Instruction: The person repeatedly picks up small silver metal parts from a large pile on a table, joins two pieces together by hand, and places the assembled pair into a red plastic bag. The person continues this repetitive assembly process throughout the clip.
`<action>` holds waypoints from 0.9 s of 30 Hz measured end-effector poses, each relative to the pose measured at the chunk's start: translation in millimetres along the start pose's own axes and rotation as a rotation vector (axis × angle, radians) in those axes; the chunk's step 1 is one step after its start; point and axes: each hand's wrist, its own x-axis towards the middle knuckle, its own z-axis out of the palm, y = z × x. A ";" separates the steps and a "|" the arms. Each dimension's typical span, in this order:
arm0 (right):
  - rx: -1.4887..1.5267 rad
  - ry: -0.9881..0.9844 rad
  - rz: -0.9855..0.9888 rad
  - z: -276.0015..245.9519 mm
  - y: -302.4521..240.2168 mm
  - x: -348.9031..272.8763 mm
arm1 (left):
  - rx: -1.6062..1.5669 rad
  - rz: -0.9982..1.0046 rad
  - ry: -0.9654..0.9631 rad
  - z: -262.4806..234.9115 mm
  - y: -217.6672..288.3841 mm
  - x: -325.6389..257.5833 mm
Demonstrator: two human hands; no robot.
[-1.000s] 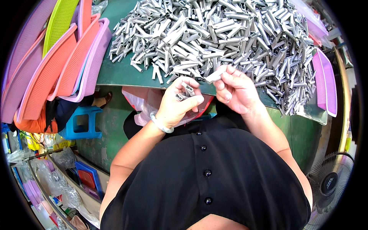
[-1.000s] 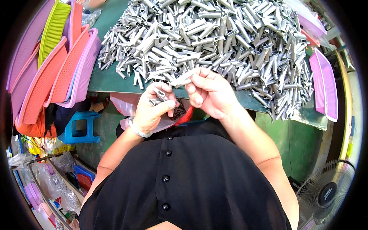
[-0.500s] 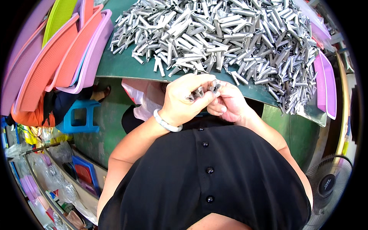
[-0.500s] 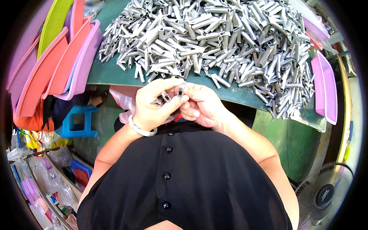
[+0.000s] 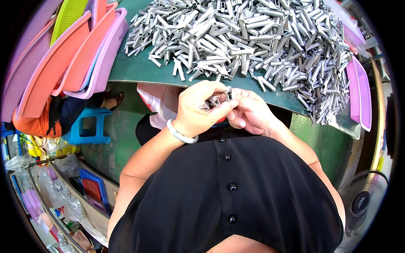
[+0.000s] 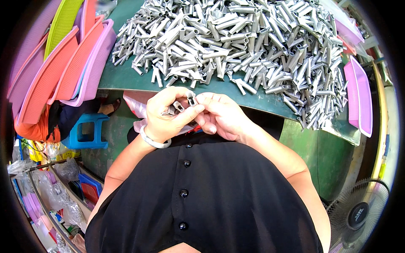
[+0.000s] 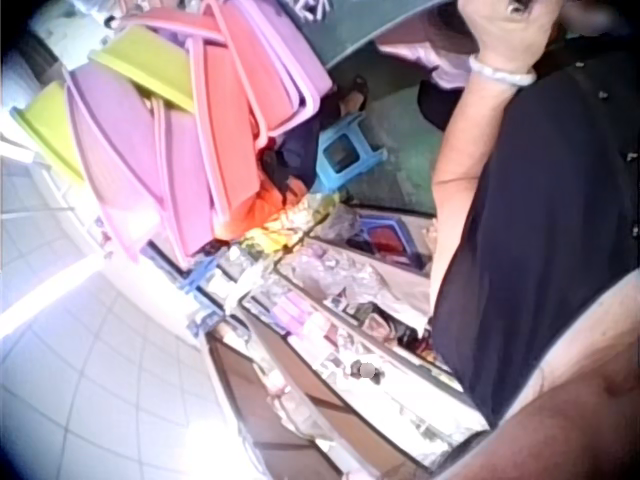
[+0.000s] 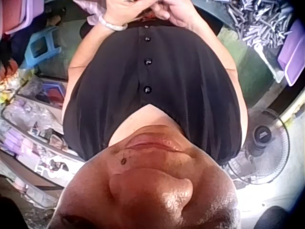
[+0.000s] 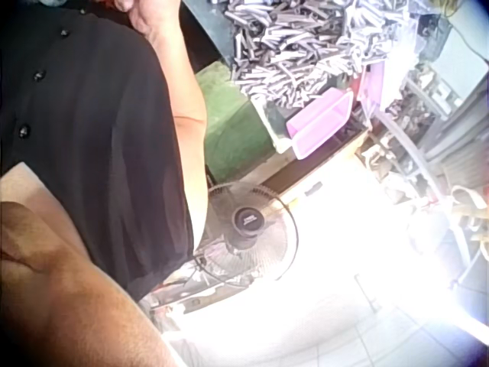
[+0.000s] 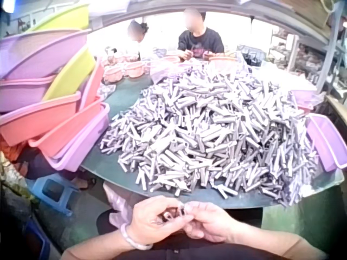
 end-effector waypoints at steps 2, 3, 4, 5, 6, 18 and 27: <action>-0.129 0.068 -0.057 2.0 -1.0 -1.0 | -0.024 0.001 0.028 -0.9 -0.5 -2.1; -0.218 0.101 -0.117 -0.3 0.3 -0.5 | -0.027 -0.004 0.030 -1.8 -1.6 -3.6; -0.307 0.138 -0.176 -2.5 0.4 -0.5 | -0.034 -0.010 0.032 -3.1 -3.8 -5.3; -0.424 0.145 -0.242 -6.4 -2.8 -1.3 | -0.040 -0.015 0.034 -4.7 -6.1 -7.4; -0.613 0.225 -0.412 -10.2 -0.3 2.9 | -0.038 -0.044 0.029 -6.9 -7.3 -10.2; -1.802 0.553 -1.034 -9.5 -5.2 33.4 | 0.594 -0.388 -0.324 -22.2 -61.3 -45.3; -1.849 0.509 -1.197 -20.4 -5.7 38.2 | -0.426 -0.475 -0.055 -12.7 -26.6 5.0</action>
